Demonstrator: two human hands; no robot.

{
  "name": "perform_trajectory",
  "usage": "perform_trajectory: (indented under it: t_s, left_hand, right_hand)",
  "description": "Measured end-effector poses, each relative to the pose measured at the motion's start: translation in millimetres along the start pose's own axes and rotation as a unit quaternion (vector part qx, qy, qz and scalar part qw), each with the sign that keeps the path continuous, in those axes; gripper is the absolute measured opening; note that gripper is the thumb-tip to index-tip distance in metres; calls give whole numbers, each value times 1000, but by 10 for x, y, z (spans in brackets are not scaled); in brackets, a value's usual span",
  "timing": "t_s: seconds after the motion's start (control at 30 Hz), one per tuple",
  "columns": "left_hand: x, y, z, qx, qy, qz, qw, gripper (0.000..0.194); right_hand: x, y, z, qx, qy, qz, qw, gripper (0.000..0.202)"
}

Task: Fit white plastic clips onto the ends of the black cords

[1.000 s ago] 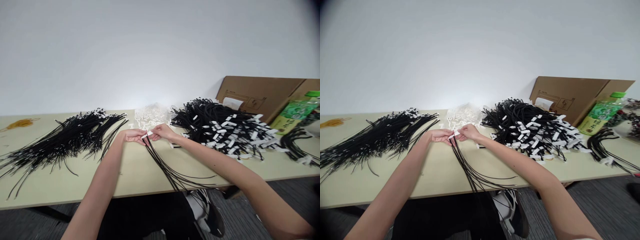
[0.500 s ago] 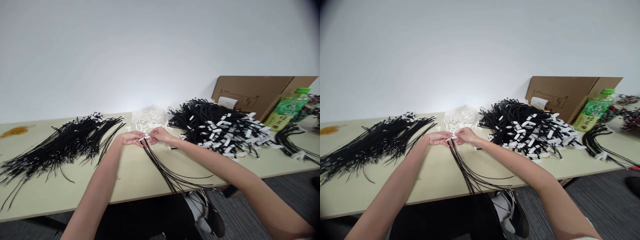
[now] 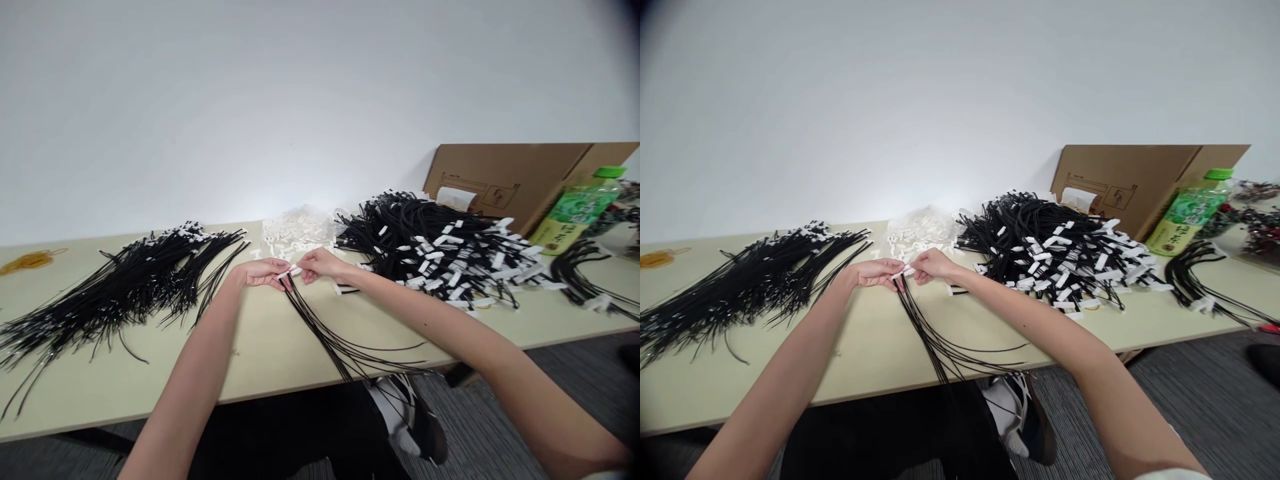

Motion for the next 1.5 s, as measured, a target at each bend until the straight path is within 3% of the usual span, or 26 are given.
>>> perform_trajectory:
  t_s: [0.1,0.2,0.3,0.4,0.57,0.7,1.0,1.17,1.37,1.5]
  left_hand:
    - [-3,1,-3,-4,-2,5,1000,29]
    - [-15,4,-7,-4,-4,7,1000,30]
    - [-27,4,-9,3,-8,6,1000,30]
    - [-37,-7,-2,20,-13,0,1000,26]
    - [-23,-49,21,70,-18,-16,997,21]
    - [79,-67,39,79,4,-17,997,19]
    - [573,26,233,27,94,-15,995,26]
    - [663,40,317,54,95,-39,993,27]
    - [617,58,308,80,60,-72,992,22]
    - [576,26,294,123,17,-103,987,21]
  right_hand:
    - [-88,12,28,-20,-41,-33,998,16]
    - [-240,-8,51,-33,-119,-82,989,18]
    - [-374,-12,26,-49,-203,-146,967,32]
    - [-401,77,-53,-86,-249,-207,942,36]
    - [-255,364,-237,-170,-222,-280,918,20]
    - [-211,465,-370,-182,-216,-293,913,18]
    - [-264,228,-569,-147,-171,-178,958,18]
    - [-293,126,-619,-160,-185,-147,958,17]
    - [-267,91,-694,-212,-222,-190,932,19]
    - [-293,134,-768,-266,-250,-276,889,18]
Point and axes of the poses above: each hand's wrist, its own z-axis towards the middle knuckle, its own x-axis out of the palm, y = z × x, the point moved 6 cm from there along z, towards the middle knuckle, and after that the axes turned 14 degrees about -z, right-handed, at the moved point
